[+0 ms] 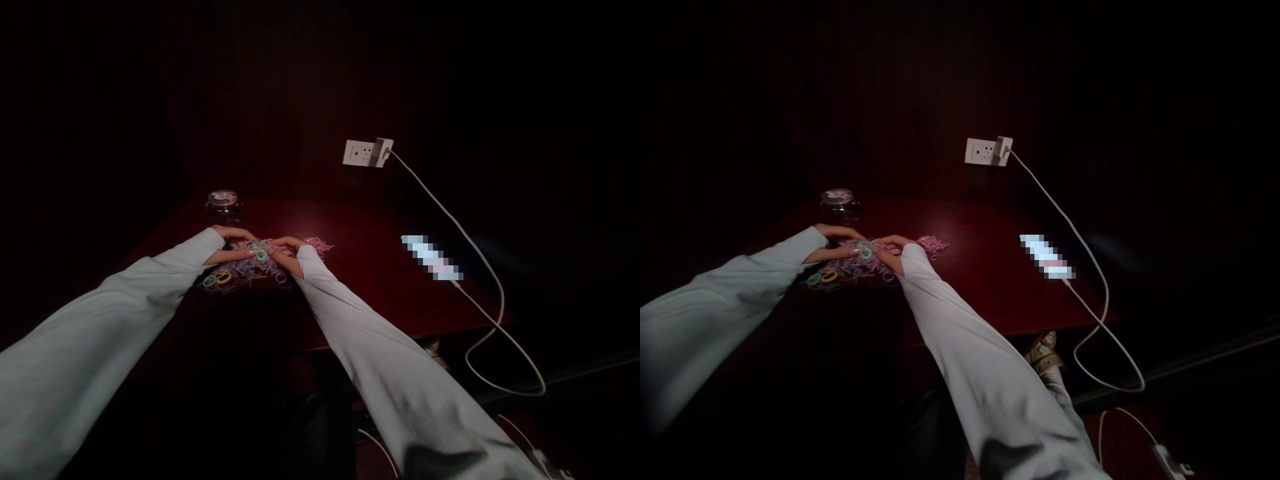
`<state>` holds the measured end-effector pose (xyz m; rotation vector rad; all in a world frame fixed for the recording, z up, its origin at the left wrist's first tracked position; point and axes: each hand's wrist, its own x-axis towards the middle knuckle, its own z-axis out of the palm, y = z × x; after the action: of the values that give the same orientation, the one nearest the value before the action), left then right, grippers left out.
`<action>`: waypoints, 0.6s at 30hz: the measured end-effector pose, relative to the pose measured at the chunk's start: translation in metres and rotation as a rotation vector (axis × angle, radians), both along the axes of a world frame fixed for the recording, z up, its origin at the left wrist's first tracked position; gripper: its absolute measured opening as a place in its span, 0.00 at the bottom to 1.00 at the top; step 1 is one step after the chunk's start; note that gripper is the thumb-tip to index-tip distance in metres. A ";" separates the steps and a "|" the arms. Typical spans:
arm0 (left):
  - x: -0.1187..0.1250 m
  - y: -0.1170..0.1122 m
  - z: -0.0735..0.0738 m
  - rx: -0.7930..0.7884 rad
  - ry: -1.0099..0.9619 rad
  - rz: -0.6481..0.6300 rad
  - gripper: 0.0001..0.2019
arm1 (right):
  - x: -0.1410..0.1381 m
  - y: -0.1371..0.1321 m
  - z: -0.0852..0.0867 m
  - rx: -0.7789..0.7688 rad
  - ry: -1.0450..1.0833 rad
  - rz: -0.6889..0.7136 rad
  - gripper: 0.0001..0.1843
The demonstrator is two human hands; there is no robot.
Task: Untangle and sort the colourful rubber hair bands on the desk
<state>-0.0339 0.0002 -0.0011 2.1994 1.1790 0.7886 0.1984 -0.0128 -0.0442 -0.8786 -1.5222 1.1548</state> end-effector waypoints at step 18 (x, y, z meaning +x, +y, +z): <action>-0.006 0.012 -0.001 0.218 0.056 0.044 0.22 | 0.003 0.006 -0.002 0.230 -0.367 -0.235 0.10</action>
<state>-0.0404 0.0119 -0.0017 2.3920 1.2220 0.9173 0.2011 -0.0069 -0.0465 -1.1175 -1.7485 0.6572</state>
